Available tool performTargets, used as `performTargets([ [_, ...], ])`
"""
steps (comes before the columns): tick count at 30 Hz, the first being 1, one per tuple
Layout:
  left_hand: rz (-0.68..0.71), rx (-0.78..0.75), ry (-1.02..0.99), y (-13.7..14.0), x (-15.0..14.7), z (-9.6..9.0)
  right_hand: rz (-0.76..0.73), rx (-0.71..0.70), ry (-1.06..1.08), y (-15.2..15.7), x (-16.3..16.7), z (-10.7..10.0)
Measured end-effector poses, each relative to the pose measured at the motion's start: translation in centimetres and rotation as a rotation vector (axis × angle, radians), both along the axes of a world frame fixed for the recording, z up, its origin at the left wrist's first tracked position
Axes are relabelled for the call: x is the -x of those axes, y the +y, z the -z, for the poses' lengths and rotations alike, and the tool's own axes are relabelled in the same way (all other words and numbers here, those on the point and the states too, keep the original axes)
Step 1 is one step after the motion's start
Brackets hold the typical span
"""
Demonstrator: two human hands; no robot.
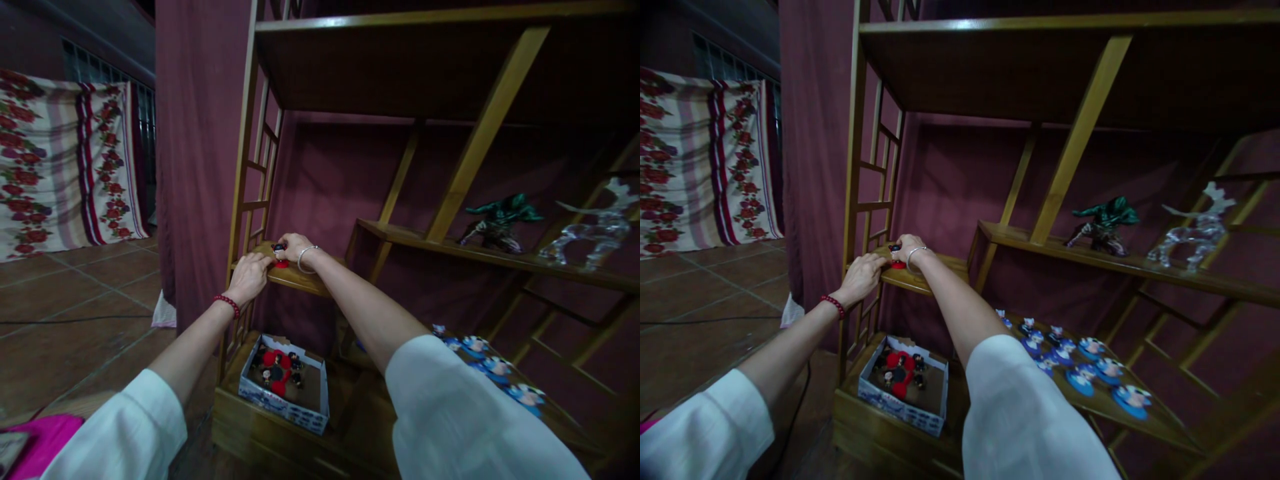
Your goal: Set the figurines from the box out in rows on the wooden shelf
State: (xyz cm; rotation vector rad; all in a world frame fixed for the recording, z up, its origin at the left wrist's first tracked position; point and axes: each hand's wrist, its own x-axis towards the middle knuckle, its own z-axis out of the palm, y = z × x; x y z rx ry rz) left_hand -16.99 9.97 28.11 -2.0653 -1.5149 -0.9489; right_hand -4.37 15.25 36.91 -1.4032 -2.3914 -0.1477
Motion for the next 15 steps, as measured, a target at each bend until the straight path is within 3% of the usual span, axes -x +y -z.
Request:
performTargets([
  [15, -0.023, -0.007, 0.010, -0.11, -0.14, 0.03, 0.002, 0.000, -0.040, 0.57, 0.27, 0.22],
])
